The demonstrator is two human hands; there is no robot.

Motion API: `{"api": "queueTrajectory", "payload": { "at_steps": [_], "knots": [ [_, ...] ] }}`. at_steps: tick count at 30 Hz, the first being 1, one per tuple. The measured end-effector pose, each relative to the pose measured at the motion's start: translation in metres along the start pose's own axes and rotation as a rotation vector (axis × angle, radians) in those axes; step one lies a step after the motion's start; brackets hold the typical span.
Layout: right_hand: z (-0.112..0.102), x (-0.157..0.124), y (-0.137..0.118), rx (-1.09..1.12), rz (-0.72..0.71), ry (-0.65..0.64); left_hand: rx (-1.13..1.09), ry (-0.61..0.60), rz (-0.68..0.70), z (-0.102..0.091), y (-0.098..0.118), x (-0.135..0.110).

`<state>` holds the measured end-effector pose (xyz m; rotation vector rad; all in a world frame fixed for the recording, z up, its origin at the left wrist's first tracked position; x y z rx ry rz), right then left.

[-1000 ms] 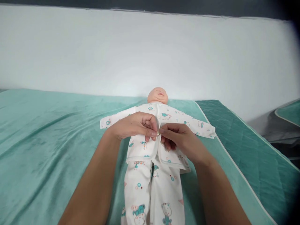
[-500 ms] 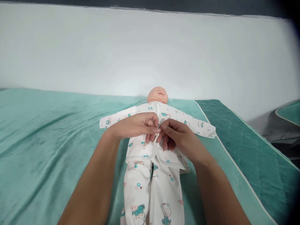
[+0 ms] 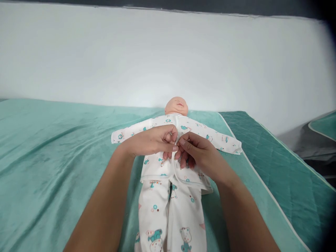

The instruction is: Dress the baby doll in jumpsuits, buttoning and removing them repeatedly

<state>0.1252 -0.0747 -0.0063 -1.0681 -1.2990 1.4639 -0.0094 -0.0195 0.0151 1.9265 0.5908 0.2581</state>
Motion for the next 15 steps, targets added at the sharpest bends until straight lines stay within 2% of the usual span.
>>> {"api": "queueTrajectory", "payload": {
  "at_steps": [9,15],
  "knots": [
    [0.0007,-0.0032,-0.0035,-0.051,-0.013,-0.057,-0.051,-0.007,0.013,-0.002,-0.0037,0.0007],
    [0.0009,-0.002,-0.002,-0.018,-0.013,-0.062,-0.075,-0.09,-0.021,-0.0009,-0.0049,-0.0033]
  ]
}}
Point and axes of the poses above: each hand's wrist, its own x-axis towards the middle knuckle, its own z-axis out of the palm, y = z × x, the point moved 5 cm from there along x, towards the middle knuckle, and after that the axes turned 10 degrees about x, right-handed, at the moved point
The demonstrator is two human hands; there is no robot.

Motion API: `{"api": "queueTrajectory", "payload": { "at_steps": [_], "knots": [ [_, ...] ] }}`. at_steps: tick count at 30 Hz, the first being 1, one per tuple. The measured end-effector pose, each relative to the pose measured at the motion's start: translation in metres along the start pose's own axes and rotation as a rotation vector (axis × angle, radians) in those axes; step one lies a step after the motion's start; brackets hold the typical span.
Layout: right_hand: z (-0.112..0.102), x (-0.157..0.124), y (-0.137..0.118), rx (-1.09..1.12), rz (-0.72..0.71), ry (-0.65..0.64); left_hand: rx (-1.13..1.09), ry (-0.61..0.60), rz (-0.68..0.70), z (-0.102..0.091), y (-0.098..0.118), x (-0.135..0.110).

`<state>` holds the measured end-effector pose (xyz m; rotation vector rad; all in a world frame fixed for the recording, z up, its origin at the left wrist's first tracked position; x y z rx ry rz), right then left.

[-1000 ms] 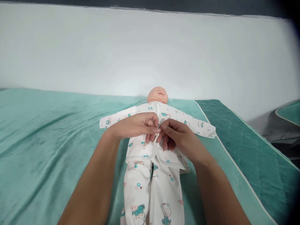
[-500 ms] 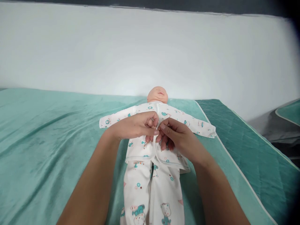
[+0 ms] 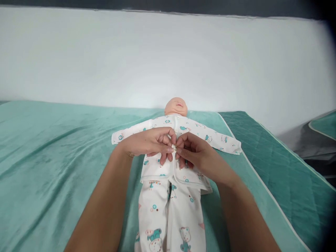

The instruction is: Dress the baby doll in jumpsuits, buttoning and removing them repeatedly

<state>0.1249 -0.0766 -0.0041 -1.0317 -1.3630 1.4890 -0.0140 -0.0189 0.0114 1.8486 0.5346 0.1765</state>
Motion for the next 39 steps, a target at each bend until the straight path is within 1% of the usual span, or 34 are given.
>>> {"api": "queueTrajectory", "payload": {
  "at_steps": [3,5,13,17,22,25,28,30,31,32,33,34,36,37,38,39],
  "knots": [
    [0.0,0.001,0.002,-0.001,0.0,0.03,-0.018,-0.042,-0.009,0.001,-0.001,-0.002],
    [0.0,0.001,0.003,-0.01,-0.001,0.048,-0.017,-0.048,-0.02,0.001,-0.001,-0.003],
    [0.001,0.001,0.003,-0.036,-0.022,0.08,-0.021,-0.027,-0.088,0.002,-0.001,-0.002],
    [0.001,0.001,0.005,-0.028,-0.015,0.091,-0.017,-0.025,-0.148,0.002,-0.003,-0.001],
    [-0.002,0.002,0.005,-0.025,-0.025,0.115,0.074,0.004,-0.21,0.001,-0.002,-0.001],
    [-0.003,0.003,0.004,0.022,-0.025,0.119,0.105,0.023,-0.233,-0.002,-0.002,-0.003],
    [-0.005,0.003,0.001,0.089,-0.085,0.156,0.095,0.06,-0.23,-0.004,-0.001,-0.006],
    [-0.012,0.002,-0.003,0.117,-0.201,0.243,0.099,0.08,-0.224,-0.004,-0.001,-0.005],
    [-0.017,0.001,-0.005,0.114,-0.278,0.317,0.11,0.128,-0.208,-0.006,0.0,-0.004],
    [-0.023,-0.001,-0.006,0.092,-0.355,0.404,0.127,0.234,-0.176,-0.01,0.0,-0.003],
    [-0.029,-0.002,-0.006,0.048,-0.423,0.495,0.156,0.399,-0.134,-0.018,0.0,-0.003],
    [-0.035,-0.004,-0.006,-0.016,-0.474,0.575,0.202,0.604,-0.089,-0.027,0.0,-0.004],
    [-0.044,-0.002,-0.002,-0.179,-0.518,0.672,0.343,1.016,-0.026,-0.044,-0.005,-0.01],
    [-0.047,0.002,0.002,-0.262,-0.516,0.684,0.439,1.145,-0.024,-0.049,-0.011,-0.011],
    [-0.05,0.006,0.007,-0.33,-0.503,0.679,0.541,1.221,-0.033,-0.052,-0.018,-0.011],
    [-0.053,0.011,0.012,-0.376,-0.483,0.667,0.639,1.252,-0.04,-0.054,-0.025,-0.008]
  ]
}}
Point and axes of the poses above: each hand's wrist, its own x-axis towards the middle knuckle, its own z-axis out of the palm, y = z × x, the point moved 5 cm from there along x, towards the middle knuckle, and after that the axes turned 10 degrees about x, right-handed, at the moved point
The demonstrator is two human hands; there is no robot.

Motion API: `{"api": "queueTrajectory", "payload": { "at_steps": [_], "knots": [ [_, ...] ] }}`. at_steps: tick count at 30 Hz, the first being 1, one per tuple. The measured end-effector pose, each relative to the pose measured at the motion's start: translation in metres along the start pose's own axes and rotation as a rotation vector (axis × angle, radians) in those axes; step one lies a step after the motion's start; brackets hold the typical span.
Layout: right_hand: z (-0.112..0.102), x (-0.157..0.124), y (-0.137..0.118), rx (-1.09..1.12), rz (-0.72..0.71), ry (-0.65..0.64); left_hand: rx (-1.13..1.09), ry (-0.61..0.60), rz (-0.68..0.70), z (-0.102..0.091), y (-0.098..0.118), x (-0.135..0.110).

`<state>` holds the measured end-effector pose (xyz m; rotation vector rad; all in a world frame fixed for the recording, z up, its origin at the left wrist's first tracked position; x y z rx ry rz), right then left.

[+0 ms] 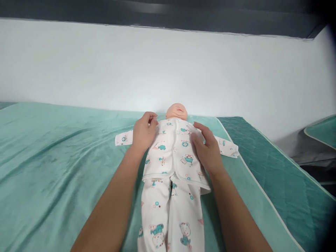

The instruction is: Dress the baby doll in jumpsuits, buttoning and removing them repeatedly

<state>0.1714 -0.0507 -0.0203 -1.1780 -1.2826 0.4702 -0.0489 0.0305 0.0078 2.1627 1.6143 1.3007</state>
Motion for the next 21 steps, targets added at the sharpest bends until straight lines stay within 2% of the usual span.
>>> {"api": "queueTrajectory", "payload": {
  "at_steps": [3,5,7,11,13,15,18,21],
  "knots": [
    [0.004,0.003,0.025,-0.058,0.053,-0.045,0.197,0.021,0.12,0.014,-0.015,-0.007],
    [0.001,0.002,0.037,-0.136,0.044,-0.03,0.322,0.023,0.12,0.015,-0.025,-0.019],
    [-0.006,-0.003,0.043,-0.286,-0.02,-0.034,0.448,0.008,0.059,0.008,-0.035,-0.036],
    [-0.03,-0.023,0.053,-0.645,-0.075,-0.189,0.64,-0.014,-0.059,-0.018,-0.059,-0.071],
    [-0.051,-0.034,0.06,-0.801,-0.02,-0.236,0.68,-0.037,-0.176,-0.033,-0.077,-0.08],
    [-0.076,-0.043,0.066,-0.919,0.076,-0.221,0.672,-0.09,-0.27,-0.043,-0.093,-0.083],
    [-0.106,-0.052,0.072,-1.022,0.226,-0.161,0.658,-0.124,-0.302,-0.051,-0.104,-0.078],
    [-0.117,-0.055,0.072,-1.065,0.315,-0.108,0.691,-0.161,-0.312,-0.052,-0.107,-0.071]
  ]
}}
Point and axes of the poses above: each hand's wrist, its own x-axis towards the middle knuckle, its own z-axis out of the palm, y = z × x, the point moved 5 cm from there along x, towards the middle knuckle, and after that the axes turned 10 degrees about x, right-handed, at the moved point
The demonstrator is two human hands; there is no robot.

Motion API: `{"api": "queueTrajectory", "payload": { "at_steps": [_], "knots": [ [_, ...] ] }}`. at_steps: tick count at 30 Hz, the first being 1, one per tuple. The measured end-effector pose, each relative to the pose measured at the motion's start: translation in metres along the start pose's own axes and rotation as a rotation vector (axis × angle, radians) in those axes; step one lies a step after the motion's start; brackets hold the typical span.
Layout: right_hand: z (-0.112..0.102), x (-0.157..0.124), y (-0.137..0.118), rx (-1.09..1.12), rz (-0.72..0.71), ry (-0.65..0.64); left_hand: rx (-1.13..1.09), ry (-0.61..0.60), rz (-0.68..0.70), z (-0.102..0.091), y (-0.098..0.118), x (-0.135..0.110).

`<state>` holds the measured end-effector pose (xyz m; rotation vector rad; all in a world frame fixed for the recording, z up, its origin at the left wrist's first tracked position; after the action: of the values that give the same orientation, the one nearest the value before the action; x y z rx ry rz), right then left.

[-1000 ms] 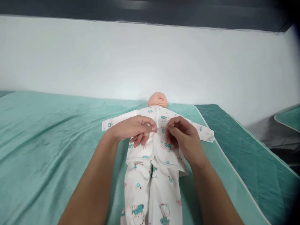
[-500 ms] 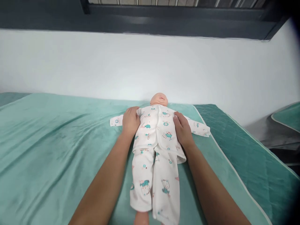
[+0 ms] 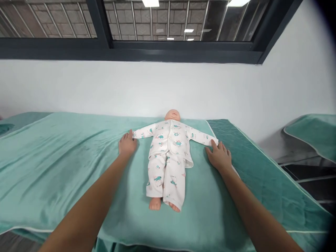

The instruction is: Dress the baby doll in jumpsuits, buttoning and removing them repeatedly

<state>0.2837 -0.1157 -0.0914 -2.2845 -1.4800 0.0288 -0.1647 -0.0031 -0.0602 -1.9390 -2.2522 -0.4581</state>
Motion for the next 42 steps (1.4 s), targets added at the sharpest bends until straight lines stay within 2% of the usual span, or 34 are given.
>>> {"api": "queueTrajectory", "payload": {
  "at_steps": [3,10,18,25,28,30,33,36,38,42],
  "knots": [
    [-0.001,0.0,-0.003,0.013,0.033,0.003,0.04,-0.016,0.002,0.0,0.002,0.005],
    [0.001,0.003,-0.008,0.085,-0.02,0.009,0.031,0.017,-0.004,-0.007,0.0,0.0],
    [-0.004,0.009,-0.008,0.098,-0.048,0.06,0.028,0.118,-0.202,-0.015,-0.008,-0.014],
    [-0.008,0.008,-0.004,0.118,-0.039,0.11,0.078,0.076,-0.137,-0.011,-0.004,-0.013],
    [-0.01,0.003,-0.005,0.139,-0.07,0.17,0.097,0.069,-0.13,-0.008,-0.003,-0.01],
    [-0.014,-0.006,-0.017,0.169,-0.19,0.216,0.106,0.069,-0.126,-0.006,-0.002,-0.008],
    [-0.022,-0.032,-0.051,0.268,-0.497,0.257,0.106,0.073,-0.118,-0.003,0.0,-0.006],
    [-0.027,-0.067,-0.086,0.407,-0.755,0.206,0.094,0.085,-0.117,-0.001,0.0,-0.005],
    [-0.028,-0.086,-0.097,0.528,-0.778,0.14,0.086,0.09,-0.12,0.001,0.0,-0.005],
    [-0.029,-0.107,-0.09,0.746,-0.605,0.068,0.083,0.092,-0.127,0.003,-0.001,-0.005]
  ]
}}
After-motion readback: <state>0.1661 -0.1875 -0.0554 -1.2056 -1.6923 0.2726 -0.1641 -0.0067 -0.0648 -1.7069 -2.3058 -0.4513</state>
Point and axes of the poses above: each hand's wrist, its own x-axis towards the middle knuckle, its own z-axis out of the palm, y = z × x, the point moved 5 cm from there along x, towards the middle knuckle, and after that the axes turned 10 degrees about x, right-handed, at the moved point
